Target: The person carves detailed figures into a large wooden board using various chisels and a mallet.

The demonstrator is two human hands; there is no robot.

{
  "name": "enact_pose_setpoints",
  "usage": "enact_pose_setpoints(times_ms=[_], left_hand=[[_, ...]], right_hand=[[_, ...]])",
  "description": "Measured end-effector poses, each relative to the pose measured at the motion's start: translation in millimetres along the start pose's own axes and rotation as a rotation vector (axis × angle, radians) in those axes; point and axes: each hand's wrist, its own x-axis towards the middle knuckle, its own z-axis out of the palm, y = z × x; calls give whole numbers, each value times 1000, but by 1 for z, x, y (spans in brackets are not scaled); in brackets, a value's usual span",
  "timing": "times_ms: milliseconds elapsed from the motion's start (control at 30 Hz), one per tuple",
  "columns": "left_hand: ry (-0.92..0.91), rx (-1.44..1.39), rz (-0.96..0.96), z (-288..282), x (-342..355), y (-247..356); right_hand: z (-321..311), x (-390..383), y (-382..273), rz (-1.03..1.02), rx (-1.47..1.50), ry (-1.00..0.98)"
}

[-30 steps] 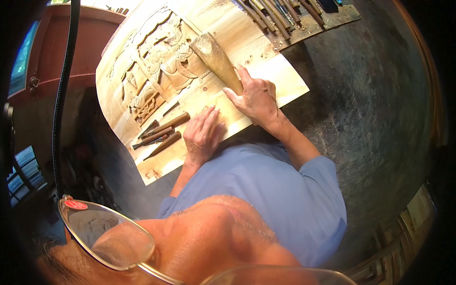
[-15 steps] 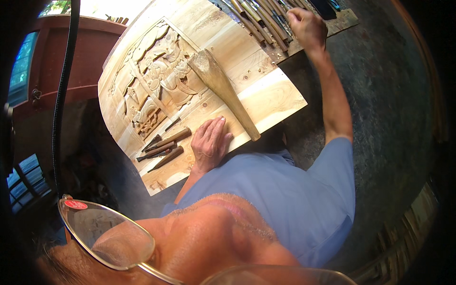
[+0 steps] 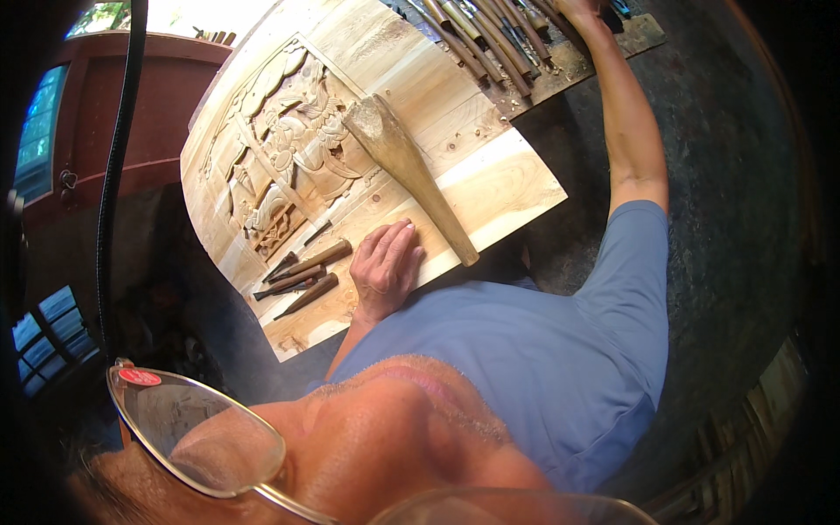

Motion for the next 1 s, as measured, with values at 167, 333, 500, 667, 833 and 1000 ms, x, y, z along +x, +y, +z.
enact_pose_setpoints(times_ms=[167, 333, 500, 667, 833, 1000], left_hand=[[17, -25, 0, 1, 2, 0], [27, -24, 3, 2, 6, 2], [40, -25, -6, 2, 4, 0], [32, -17, -7, 1, 7, 2], [40, -23, -12, 1, 7, 2], [37, -27, -10, 0, 7, 3]], right_hand=[[19, 27, 13, -59, -51, 18], [38, 33, 15, -99, -129, 46], [10, -10, -35, -156, 12, -107], [34, -49, -44, -294, 61, -153], [42, -79, -59, -464, -7, -165], [44, -102, -62, -481, 2, -192]])
